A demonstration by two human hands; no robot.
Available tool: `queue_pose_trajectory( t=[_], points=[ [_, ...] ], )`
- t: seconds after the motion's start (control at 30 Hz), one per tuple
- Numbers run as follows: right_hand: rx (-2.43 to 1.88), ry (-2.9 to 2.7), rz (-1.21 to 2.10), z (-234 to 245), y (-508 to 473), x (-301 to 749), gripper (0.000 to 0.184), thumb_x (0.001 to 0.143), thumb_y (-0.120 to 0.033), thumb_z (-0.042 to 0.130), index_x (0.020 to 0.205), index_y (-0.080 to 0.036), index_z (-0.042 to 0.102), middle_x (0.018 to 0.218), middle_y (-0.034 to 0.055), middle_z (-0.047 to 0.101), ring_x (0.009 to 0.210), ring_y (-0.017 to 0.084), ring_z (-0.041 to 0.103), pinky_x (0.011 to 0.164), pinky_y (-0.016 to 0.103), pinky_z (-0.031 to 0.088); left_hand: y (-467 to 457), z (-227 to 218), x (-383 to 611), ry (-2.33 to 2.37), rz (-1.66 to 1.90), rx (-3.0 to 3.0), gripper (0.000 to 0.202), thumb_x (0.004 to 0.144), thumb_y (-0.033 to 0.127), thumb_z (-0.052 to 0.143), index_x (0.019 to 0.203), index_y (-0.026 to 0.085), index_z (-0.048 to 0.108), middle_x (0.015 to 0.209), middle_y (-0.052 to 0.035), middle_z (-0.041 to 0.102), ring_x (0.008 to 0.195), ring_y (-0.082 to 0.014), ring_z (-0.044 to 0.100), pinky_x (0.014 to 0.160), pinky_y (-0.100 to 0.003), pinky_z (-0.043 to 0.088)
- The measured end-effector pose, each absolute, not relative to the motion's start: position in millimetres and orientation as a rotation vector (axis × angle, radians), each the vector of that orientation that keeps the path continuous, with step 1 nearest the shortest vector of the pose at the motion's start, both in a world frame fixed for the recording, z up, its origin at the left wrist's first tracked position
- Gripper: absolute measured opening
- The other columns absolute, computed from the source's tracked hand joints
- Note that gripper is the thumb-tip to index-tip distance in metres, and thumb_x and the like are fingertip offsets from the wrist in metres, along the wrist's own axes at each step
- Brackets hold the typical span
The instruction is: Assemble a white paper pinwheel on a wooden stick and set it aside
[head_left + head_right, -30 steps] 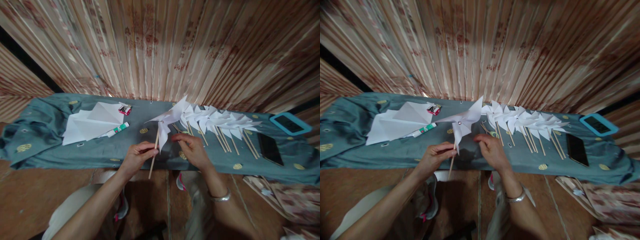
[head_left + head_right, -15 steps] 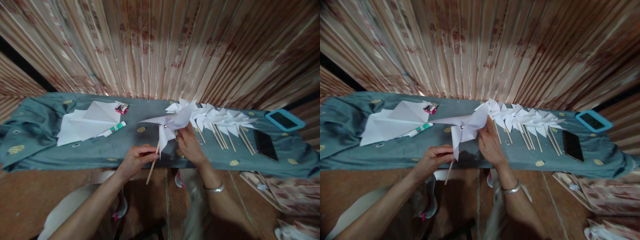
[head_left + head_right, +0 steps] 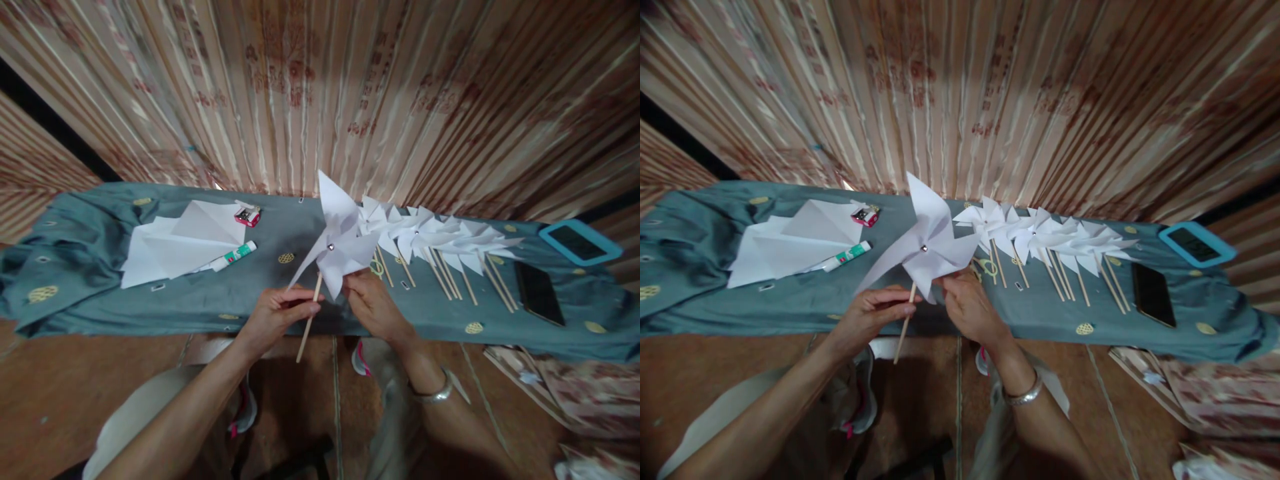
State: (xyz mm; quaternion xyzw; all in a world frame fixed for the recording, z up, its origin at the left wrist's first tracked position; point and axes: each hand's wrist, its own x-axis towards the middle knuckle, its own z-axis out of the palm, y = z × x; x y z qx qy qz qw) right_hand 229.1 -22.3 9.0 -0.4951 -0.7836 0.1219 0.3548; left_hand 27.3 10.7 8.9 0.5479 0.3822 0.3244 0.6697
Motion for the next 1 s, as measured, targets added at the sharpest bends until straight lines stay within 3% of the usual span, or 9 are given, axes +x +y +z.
queue_pose_trajectory(
  t=[0.17, 0.3, 0.4, 0.5, 0.67, 0.87, 0.93, 1.0],
  points=[
    [-1.355, -1.917, 0.406, 3, -23, 242, 0.042, 0.087, -0.008, 0.041, 0.102, -0.025, 0.075, 0.102, 0.0037, 0.077, 0.097, 0.021, 0.07, 0.087, 0.037, 0.057, 12, 9, 25, 0.865, 0.751, 1.241, 0.021, 0.066, 0.03, 0.084, 0.084, 0.019, 0.084, 0.079, -0.0041, 0.071, 0.074, -0.0138, 0.06, 0.07, -0.025, 0.048],
    [-1.523, -1.587, 0.091, 2, -21, 263, 0.039, 0.088, -0.009, 0.041, 0.105, -0.023, 0.074, 0.108, 0.006, 0.076, 0.104, 0.023, 0.071, 0.094, 0.042, 0.057, 12, 10, 24, 0.871, 0.755, 1.235, 0.02, 0.066, 0.029, 0.084, 0.084, 0.019, 0.084, 0.078, -0.0038, 0.071, 0.072, -0.0131, 0.06, 0.07, -0.024, 0.048],
    [-1.505, -1.544, -0.176, 6, -21, 266, 0.046, 0.092, -0.012, 0.039, 0.13, -0.022, 0.062, 0.138, 0.0113, 0.062, 0.131, 0.027, 0.056, 0.111, 0.053, 0.045, 12, 10, 25, 0.866, 0.74, 1.263, 0.021, 0.065, 0.032, 0.084, 0.082, 0.019, 0.084, 0.075, -0.0037, 0.07, 0.07, -0.0132, 0.058, 0.068, -0.024, 0.048],
    [-1.488, -1.693, -0.235, 6, -21, 260, 0.055, 0.093, -0.01, 0.037, 0.143, -0.028, 0.05, 0.155, 0.0083, 0.043, 0.147, 0.027, 0.037, 0.119, 0.057, 0.034, 12, 9, 26, 0.857, 0.731, 1.27, 0.024, 0.064, 0.036, 0.085, 0.081, 0.019, 0.084, 0.074, -0.0036, 0.069, 0.069, -0.0132, 0.058, 0.066, -0.024, 0.048],
    [-1.452, -1.83, -0.191, -2, -19, 252, 0.05, 0.093, -0.008, 0.037, 0.132, -0.029, 0.059, 0.157, 0.0056, 0.041, 0.15, 0.026, 0.03, 0.12, 0.059, 0.033, 11, 7, 27, 0.842, 0.712, 1.291, 0.027, 0.066, 0.039, 0.084, 0.082, 0.018, 0.083, 0.074, -0.0035, 0.068, 0.071, -0.0141, 0.059, 0.067, -0.025, 0.048],
    [-1.395, -1.902, 0.01, -2, -24, 240, 0.044, 0.089, -0.006, 0.039, 0.115, -0.023, 0.07, 0.154, 0.0074, 0.047, 0.148, 0.025, 0.036, 0.119, 0.052, 0.037, 10, 4, 27, 0.869, 0.721, 1.236, 0.026, 0.064, 0.036, 0.085, 0.083, 0.019, 0.083, 0.076, -0.0028, 0.068, 0.071, -0.0133, 0.057, 0.068, -0.025, 0.047],
    [-1.371, -1.893, 0.068, 1, -26, 236, 0.041, 0.088, -0.006, 0.04, 0.108, -0.024, 0.071, 0.148, 0.007, 0.054, 0.144, 0.024, 0.042, 0.116, 0.049, 0.041, 11, 5, 26, 0.868, 0.72, 1.234, 0.024, 0.064, 0.034, 0.085, 0.083, 0.019, 0.084, 0.076, -0.0032, 0.068, 0.073, -0.0139, 0.058, 0.069, -0.024, 0.047],
    [-1.341, -1.887, 0.15, 4, -28, 235, 0.037, 0.087, -0.007, 0.041, 0.1, -0.024, 0.072, 0.131, 0.0069, 0.066, 0.13, 0.024, 0.057, 0.106, 0.044, 0.05, 12, 7, 25, 0.862, 0.732, 1.242, 0.023, 0.065, 0.032, 0.084, 0.083, 0.019, 0.084, 0.077, -0.0036, 0.069, 0.074, -0.0141, 0.059, 0.069, -0.024, 0.047]
  ],
)
